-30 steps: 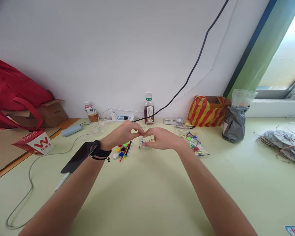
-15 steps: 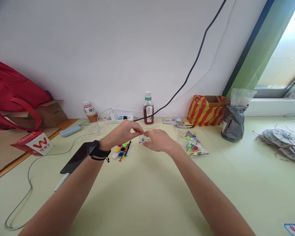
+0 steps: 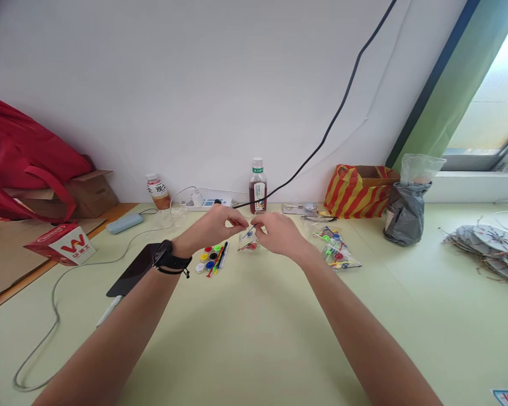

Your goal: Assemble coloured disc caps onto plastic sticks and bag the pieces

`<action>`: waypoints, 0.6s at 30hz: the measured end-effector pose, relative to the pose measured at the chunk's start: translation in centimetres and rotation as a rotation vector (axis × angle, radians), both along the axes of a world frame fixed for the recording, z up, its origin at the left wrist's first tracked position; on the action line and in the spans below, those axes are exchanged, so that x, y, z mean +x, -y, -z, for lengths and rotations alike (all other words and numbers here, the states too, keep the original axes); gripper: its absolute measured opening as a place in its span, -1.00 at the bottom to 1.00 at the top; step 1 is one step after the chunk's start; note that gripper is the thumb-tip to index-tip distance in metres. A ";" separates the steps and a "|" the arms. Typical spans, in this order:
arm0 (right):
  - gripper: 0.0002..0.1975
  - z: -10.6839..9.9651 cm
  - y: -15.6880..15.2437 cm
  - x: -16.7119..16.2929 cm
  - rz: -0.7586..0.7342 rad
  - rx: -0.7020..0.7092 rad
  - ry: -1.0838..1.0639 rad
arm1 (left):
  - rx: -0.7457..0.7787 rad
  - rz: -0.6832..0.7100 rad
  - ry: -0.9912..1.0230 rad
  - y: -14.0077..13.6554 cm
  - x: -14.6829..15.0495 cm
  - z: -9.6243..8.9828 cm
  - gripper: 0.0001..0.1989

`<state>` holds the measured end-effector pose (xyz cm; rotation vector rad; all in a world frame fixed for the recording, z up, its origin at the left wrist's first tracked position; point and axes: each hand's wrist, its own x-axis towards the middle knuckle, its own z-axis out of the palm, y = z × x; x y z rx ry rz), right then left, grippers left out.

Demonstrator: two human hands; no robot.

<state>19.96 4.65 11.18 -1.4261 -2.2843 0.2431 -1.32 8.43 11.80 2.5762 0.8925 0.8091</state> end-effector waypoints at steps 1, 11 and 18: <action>-0.69 0.1 -0.2 0.0 0.011 0.017 -0.001 | -0.005 -0.002 -0.004 0.0 0.0 0.0 -0.82; -0.78 0.3 -0.7 0.1 0.101 0.143 -0.029 | -0.038 -0.015 -0.003 -0.1 -0.2 0.0 -0.86; -0.76 0.7 -0.4 -0.8 -0.007 0.073 -0.138 | -0.025 -0.010 -0.030 0.1 -0.1 -0.2 -0.83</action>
